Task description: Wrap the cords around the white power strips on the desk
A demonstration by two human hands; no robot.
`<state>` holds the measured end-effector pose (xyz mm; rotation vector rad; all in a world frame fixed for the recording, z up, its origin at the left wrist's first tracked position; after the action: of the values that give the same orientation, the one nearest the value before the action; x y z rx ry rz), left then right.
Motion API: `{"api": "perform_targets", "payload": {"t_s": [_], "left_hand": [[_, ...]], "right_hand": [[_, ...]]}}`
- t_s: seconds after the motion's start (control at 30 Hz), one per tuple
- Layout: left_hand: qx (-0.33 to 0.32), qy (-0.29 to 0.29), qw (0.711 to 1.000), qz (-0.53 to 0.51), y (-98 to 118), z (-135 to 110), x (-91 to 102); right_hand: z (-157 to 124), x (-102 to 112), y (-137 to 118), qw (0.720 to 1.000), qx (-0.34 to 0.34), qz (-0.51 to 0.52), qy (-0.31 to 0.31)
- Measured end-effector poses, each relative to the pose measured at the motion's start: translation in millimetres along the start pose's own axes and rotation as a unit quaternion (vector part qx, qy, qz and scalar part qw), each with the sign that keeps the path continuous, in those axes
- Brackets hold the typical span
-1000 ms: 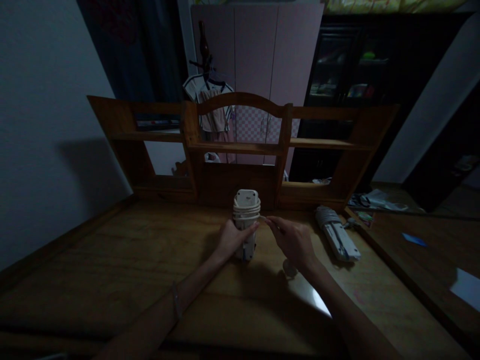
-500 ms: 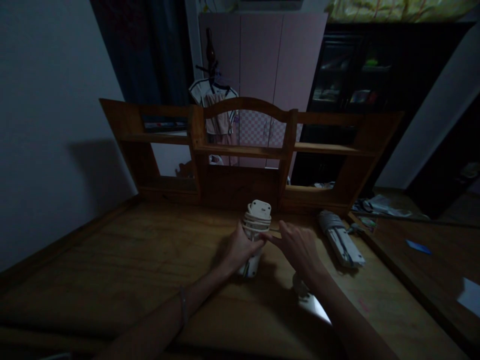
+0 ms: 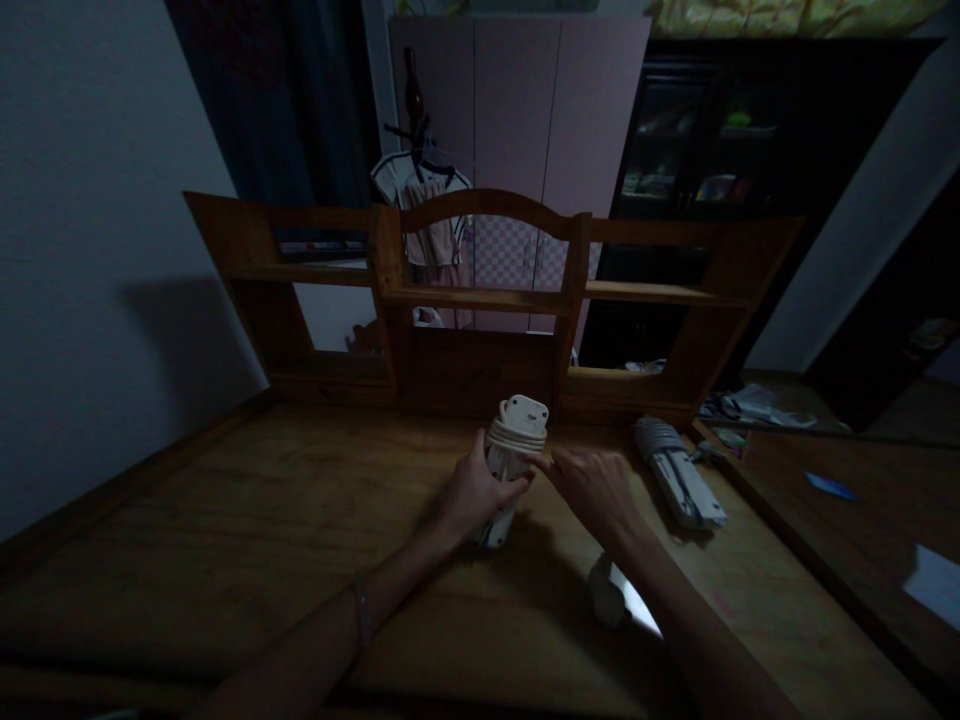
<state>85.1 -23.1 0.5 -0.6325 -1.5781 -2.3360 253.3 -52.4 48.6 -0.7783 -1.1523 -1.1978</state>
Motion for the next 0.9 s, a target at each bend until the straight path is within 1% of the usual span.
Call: {"api": "perform_targets", "payload": {"t_s": [0.1,0.2,0.3,0.4,0.5,0.67,0.73,0.8,0.9], "left_hand": [[-0.014,-0.001,1.000,-0.002,2,0,2.5],[-0.011,0.016,1.000,-0.022,2,0,4.1],[-0.005,0.031,0.996,-0.078,2,3,5.0],[0.005,0.026,0.991,-0.129,0,8,6.1],[0.029,0.014,0.986,-0.163,-4,10,7.7],[0.073,-0.027,0.986,-0.148,-13,7,6.1],[0.085,-0.031,0.987,-0.136,-15,5,4.3],[0.085,-0.018,0.988,-0.128,-15,5,3.4],[0.071,0.013,0.989,-0.126,-13,7,4.9]], "right_hand": [[1,-1,3,1.000,0.006,0.011,0.007],[4,-5,7,0.998,0.048,0.036,-0.003],[8,-8,10,0.995,0.086,0.049,-0.008],[9,-9,9,0.995,0.089,0.037,-0.008],[6,-8,4,0.996,0.090,0.021,-0.012],[3,-7,4,0.996,0.083,0.015,-0.021],[2,-6,6,0.997,0.077,0.016,-0.027],[2,-5,6,0.996,0.079,0.012,-0.036],[0,0,3,0.993,0.105,0.002,-0.044]]}}
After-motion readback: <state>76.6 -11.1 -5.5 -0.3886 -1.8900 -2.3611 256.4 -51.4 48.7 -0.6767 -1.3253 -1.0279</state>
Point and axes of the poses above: each hand's wrist, its own z-axis towards the middle knuckle, its own x-axis out of the back of the hand, y = z × x, the point moved 1 cm from there along z, towards the middle knuckle, and after that the axes turned 11 degrees about -y, right-handed, at the moved point
